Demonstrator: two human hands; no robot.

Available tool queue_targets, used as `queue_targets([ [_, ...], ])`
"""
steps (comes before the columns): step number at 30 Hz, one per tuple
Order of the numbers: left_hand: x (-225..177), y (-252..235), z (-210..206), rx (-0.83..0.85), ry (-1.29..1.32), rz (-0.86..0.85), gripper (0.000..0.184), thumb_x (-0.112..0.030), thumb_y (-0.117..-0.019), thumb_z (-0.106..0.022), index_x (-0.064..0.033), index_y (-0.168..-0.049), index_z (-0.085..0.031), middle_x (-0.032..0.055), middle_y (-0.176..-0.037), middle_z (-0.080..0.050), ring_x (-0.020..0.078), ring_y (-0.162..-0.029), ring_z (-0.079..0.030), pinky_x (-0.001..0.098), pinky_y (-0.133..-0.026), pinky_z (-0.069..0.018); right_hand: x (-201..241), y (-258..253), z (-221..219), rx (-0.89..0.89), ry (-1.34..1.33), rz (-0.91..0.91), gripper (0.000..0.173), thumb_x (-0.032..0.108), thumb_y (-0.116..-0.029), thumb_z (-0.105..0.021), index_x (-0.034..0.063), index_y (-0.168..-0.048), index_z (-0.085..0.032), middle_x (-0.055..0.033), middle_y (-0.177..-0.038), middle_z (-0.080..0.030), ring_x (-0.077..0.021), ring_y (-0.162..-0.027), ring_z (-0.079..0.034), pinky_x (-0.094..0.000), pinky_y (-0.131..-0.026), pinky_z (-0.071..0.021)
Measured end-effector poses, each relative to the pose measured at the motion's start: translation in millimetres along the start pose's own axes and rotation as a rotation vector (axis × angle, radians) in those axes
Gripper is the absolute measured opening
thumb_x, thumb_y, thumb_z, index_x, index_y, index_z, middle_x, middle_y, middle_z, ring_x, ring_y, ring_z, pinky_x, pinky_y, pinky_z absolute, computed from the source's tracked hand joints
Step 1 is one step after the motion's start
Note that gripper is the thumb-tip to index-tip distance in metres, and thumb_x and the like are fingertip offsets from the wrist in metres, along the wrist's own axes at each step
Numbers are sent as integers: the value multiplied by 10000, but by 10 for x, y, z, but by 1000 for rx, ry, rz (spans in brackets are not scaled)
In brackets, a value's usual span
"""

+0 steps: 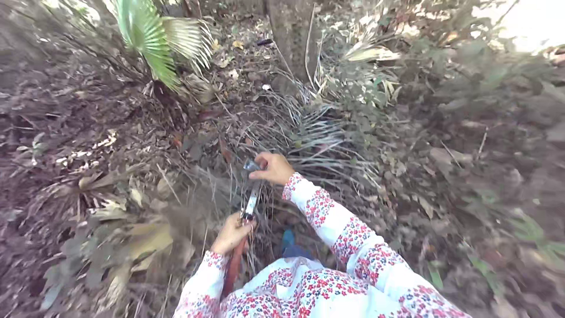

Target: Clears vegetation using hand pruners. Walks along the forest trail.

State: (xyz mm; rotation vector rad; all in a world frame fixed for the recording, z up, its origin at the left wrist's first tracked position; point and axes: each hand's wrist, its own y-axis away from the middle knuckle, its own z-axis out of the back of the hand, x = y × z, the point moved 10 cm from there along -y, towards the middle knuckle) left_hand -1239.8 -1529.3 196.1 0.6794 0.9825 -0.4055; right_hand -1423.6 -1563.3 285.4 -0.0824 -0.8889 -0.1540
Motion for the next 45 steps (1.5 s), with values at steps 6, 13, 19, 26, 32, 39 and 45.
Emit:
queue_targets([
  [6,-555,-1230,310,48,-229,31,340,-151,-913,-722,66,-1168,-662,201,-1005,-710,291,-923,-692,519,-894,-545,-323,-1301,558,81,-65,-42,503,282,-834,-861,-62,-1140,-658,-233,-996,-681,-366,-933,-663,-574,-892,-523],
  [13,-1007,-2266,622,53,-391,-11,356,-189,-892,-724,77,-1126,-693,254,-1003,-722,409,-973,-702,633,-910,-516,-756,-2281,952,13,-287,-104,353,113,-790,-877,-62,-963,-624,-135,-839,-586,-207,-753,-550,-395,-715,-495],
  [19,-1160,-3598,798,185,-448,-32,373,-207,-895,-729,83,-1128,-689,266,-1019,-719,432,-1014,-691,645,-944,-497,-1484,-3295,1245,-82,-386,-215,306,58,-758,-869,-21,-836,-584,-50,-765,-537,-120,-703,-508,-319,-695,-476],
  [26,-1121,-5643,1765,237,-403,-57,384,-197,-904,-719,77,-1171,-682,259,-1037,-726,410,-1010,-704,618,-952,-512,-1818,-5421,1287,-97,-380,-288,259,56,-802,-824,-20,-820,-576,-17,-762,-524,-79,-687,-492,-263,-669,-448],
  [32,-1431,-7142,3092,266,-498,9,428,-245,-898,-750,70,-1179,-684,274,-1077,-720,447,-1068,-685,650,-987,-483,-1616,-7424,1442,-108,-319,-352,198,98,-940,-711,-85,-939,-635,-106,-800,-611,-136,-694,-557,-317,-704,-493],
  [39,-1643,-8468,3931,231,-264,53,354,-131,-894,-707,71,-1181,-658,235,-1054,-701,332,-985,-686,545,-927,-526,-1997,-8804,1851,-314,-372,-409,254,158,-1055,-560,-73,-1010,-656,-130,-823,-683,-171,-712,-628,-380,-729,-532],
  [45,-1690,-9609,4382,158,-40,103,298,-47,-893,-671,59,-1170,-642,132,-982,-690,158,-844,-655,380,-817,-553,-1967,-10325,1679,-54,-449,-244,313,-46,-936,-645,-85,-1246,-625,-203,-1155,-697,-205,-1013,-682,-369,-917,-552],
])
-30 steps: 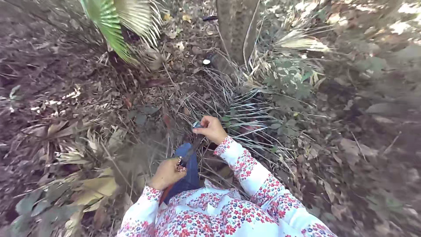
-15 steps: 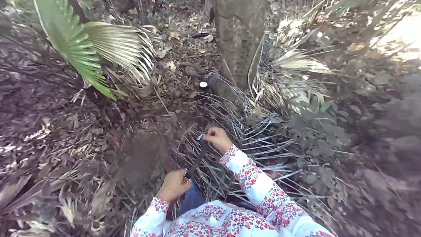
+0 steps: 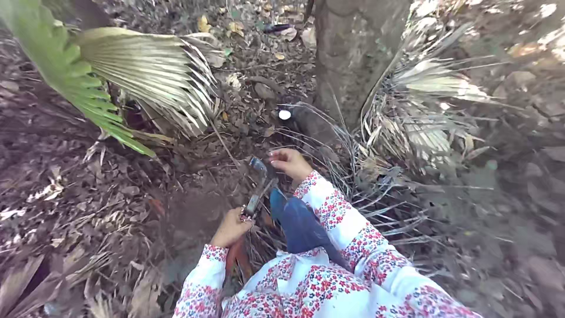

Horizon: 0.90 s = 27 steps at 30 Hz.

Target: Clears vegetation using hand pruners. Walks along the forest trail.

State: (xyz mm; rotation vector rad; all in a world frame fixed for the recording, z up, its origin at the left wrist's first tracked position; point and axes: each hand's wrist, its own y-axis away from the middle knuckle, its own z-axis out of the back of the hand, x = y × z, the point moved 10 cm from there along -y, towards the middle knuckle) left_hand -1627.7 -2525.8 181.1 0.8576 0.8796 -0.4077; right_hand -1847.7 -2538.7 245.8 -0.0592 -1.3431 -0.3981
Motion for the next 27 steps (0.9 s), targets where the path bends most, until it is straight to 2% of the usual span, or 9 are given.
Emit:
queue_targets([
  [4,-118,-849,432,-57,85,63,300,-26,-883,-678,65,-1165,-634,111,-946,-686,131,-803,-648,352,-788,-557,-10,-1194,-99,77,-40,-55,362,-39,-906,-709,-68,-1256,-620,-203,-1113,-692,-206,-948,-671,-371,-861,-555],
  [6,-251,-1340,735,-113,130,55,315,-36,-861,-673,72,-1155,-633,94,-909,-684,111,-760,-645,333,-750,-563,31,-1894,43,57,-68,-93,326,-17,-943,-672,-60,-1264,-633,-209,-1176,-677,-212,-1024,-660,-366,-919,-535],
  [8,-463,-1857,1056,-168,192,56,304,-28,-851,-667,77,-1135,-637,78,-893,-686,92,-753,-643,314,-745,-558,159,-2599,351,-6,-93,-109,237,2,-958,-660,-72,-1182,-680,-201,-1144,-693,-202,-1025,-659,-356,-944,-520],
  [13,-1264,-3038,1780,-152,197,107,252,-3,-866,-654,51,-1111,-635,50,-834,-658,85,-685,-620,297,-678,-554,494,-3956,1100,-93,-59,-161,174,19,-947,-684,-77,-1092,-689,-160,-977,-720,-179,-880,-666,-361,-860,-537],
  [16,-1771,-3697,2134,-117,205,91,240,-3,-877,-655,54,-1109,-635,48,-825,-650,87,-689,-615,299,-684,-548,751,-4700,1355,-155,-40,-110,162,58,-910,-747,-77,-951,-668,-140,-827,-669,-185,-731,-613,-379,-743,-535],
  [19,-2176,-4317,2515,-117,286,35,232,1,-878,-650,44,-1105,-633,16,-820,-652,52,-690,-619,261,-685,-555,1014,-5438,1440,-171,-39,-53,275,180,-1018,-623,-49,-866,-624,-78,-743,-597,-126,-650,-538,-329,-652,-482],
  [21,-2420,-4745,2798,-105,320,10,217,7,-879,-638,33,-1095,-634,1,-826,-656,37,-694,-619,244,-684,-550,1196,-5932,1487,-156,-52,-30,304,174,-1076,-511,-69,-972,-661,-108,-847,-661,-142,-745,-599,-350,-741,-513],
  [24,-2690,-5464,3237,-70,305,-14,197,3,-884,-634,23,-1080,-629,-10,-808,-645,37,-680,-616,238,-665,-548,1392,-6676,1591,-101,-47,23,267,47,-1069,-435,-63,-1178,-653,-172,-1068,-703,-190,-938,-679,-384,-881,-554],
  [27,-2852,-6249,3728,-69,260,-30,205,15,-880,-655,21,-1084,-633,-2,-818,-664,43,-689,-635,246,-674,-565,1466,-7490,1826,-171,-71,72,230,3,-1017,-516,-60,-1158,-687,-164,-1048,-740,-183,-944,-707,-380,-899,-557],
])
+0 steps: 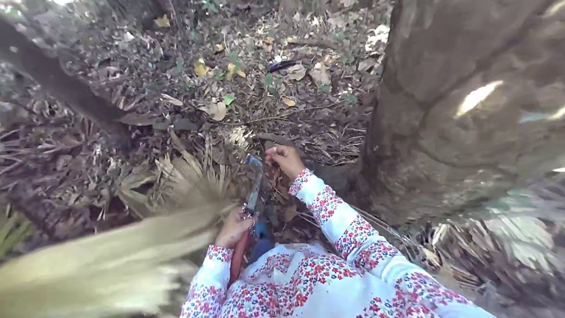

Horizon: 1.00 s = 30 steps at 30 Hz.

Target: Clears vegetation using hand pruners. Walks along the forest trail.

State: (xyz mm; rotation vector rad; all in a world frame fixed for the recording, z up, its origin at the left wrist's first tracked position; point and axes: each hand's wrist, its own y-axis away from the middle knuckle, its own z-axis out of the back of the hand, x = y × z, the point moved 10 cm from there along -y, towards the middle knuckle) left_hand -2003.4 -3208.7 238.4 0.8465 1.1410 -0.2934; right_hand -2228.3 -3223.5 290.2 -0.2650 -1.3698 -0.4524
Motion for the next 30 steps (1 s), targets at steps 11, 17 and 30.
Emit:
queue_targets([
  [11,-1028,-2453,710,154,-141,-22,209,22,-869,-655,28,-1077,-638,9,-829,-653,40,-700,-617,246,-692,-548,-23,-2371,468,-323,-56,-41,266,164,-984,-668,-35,-823,-596,-63,-740,-615,-111,-664,-572,-327,-673,-502],
  [17,-1481,-3943,631,290,-272,-87,213,-17,-864,-680,23,-1072,-659,24,-841,-665,65,-714,-624,290,-706,-554,-167,-3604,636,-82,-51,-90,358,-26,-842,-778,-85,-1166,-638,-143,-973,-673,-143,-840,-628,-320,-798,-545],
  [30,-3144,-7135,195,573,-816,-207,353,-197,-894,-709,32,-1160,-680,210,-1005,-709,349,-953,-684,591,-898,-518,-314,-6108,2393,-412,53,-375,289,141,-872,-797,-56,-976,-613,-115,-913,-578,-177,-819,-534,-375,-775,-476],
])
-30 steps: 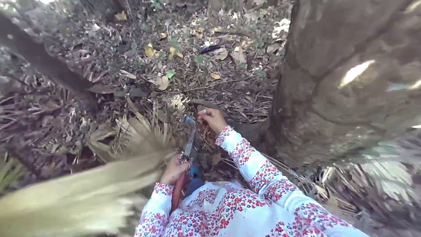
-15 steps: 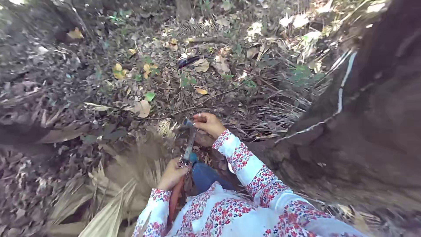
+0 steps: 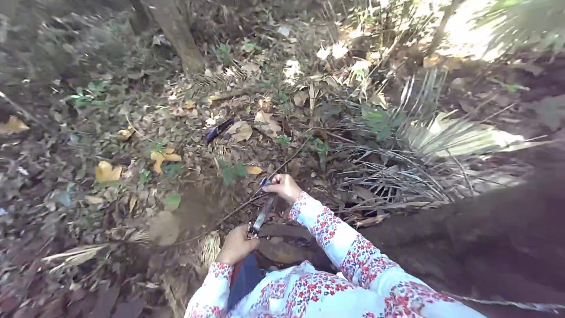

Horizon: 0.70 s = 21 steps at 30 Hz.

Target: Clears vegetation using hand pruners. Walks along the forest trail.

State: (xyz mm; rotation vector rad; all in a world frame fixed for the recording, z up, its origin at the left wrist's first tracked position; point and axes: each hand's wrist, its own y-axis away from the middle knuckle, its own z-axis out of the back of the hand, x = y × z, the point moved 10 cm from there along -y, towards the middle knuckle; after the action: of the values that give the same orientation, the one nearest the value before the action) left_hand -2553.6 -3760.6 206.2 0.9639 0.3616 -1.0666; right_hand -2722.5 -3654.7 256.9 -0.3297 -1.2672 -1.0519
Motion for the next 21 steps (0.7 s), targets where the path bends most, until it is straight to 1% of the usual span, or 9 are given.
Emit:
queue_targets([
  [3,-81,-534,312,29,-24,-40,339,-192,-901,-703,33,-1155,-680,214,-1011,-707,351,-966,-682,589,-905,-515,188,-479,146,-37,-44,-20,251,102,-874,-792,-53,-933,-604,-87,-867,-556,-146,-784,-521,-335,-758,-475],
  [5,-118,-899,519,64,-32,-47,341,-182,-904,-706,37,-1164,-676,213,-1030,-711,342,-976,-686,576,-919,-516,229,-864,229,-72,-81,-12,247,75,-851,-802,-15,-849,-572,-53,-811,-531,-124,-744,-504,-320,-729,-465],
  [8,-140,-1504,872,106,-48,-72,365,-180,-902,-709,37,-1193,-671,217,-1059,-717,342,-1001,-693,573,-937,-518,310,-1483,334,-86,-81,-32,256,73,-857,-799,0,-831,-555,-45,-806,-512,-122,-738,-486,-317,-723,-452],
  [11,-104,-2209,1290,159,-59,-69,380,-170,-904,-703,36,-1220,-659,218,-1080,-714,347,-1024,-688,574,-952,-511,424,-2308,359,-83,-90,-43,272,81,-868,-788,26,-798,-530,-22,-773,-500,-101,-701,-482,-297,-687,-448],
  [13,-81,-2707,1658,164,-40,-58,369,-164,-913,-687,27,-1227,-659,205,-1050,-716,330,-977,-694,561,-921,-527,569,-2981,343,-56,-67,-41,264,108,-868,-788,13,-806,-549,-35,-786,-516,-116,-716,-493,-322,-707,-458],
  [15,-91,-3216,2158,137,-22,-36,347,-166,-917,-689,31,-1201,-667,206,-1013,-714,335,-937,-692,562,-894,-532,870,-3717,323,-32,-42,-32,258,121,-869,-789,-18,-840,-573,-72,-822,-553,-142,-746,-519,-350,-731,-474],
  [17,-124,-3704,2698,107,-17,-7,367,-175,-909,-703,45,-1200,-667,228,-1027,-717,366,-973,-694,583,-921,-522,1301,-4406,331,-10,-10,-41,265,146,-888,-779,-58,-899,-610,-128,-889,-596,-186,-804,-551,-396,-777,-483],
  [19,-254,-4104,3230,83,-35,4,384,-195,-911,-713,44,-1208,-667,232,-1046,-722,378,-1001,-696,591,-941,-517,1770,-4946,436,-17,32,-39,285,173,-902,-770,-79,-917,-636,-166,-931,-620,-224,-850,-565,-433,-820,-479],
  [21,-497,-4394,3707,83,-68,-1,395,-205,-911,-723,48,-1210,-668,243,-1065,-719,398,-1026,-689,606,-956,-506,2176,-5291,626,-45,55,-39,292,189,-927,-742,-85,-948,-646,-188,-957,-632,-245,-873,-580,-450,-840,-481],
])
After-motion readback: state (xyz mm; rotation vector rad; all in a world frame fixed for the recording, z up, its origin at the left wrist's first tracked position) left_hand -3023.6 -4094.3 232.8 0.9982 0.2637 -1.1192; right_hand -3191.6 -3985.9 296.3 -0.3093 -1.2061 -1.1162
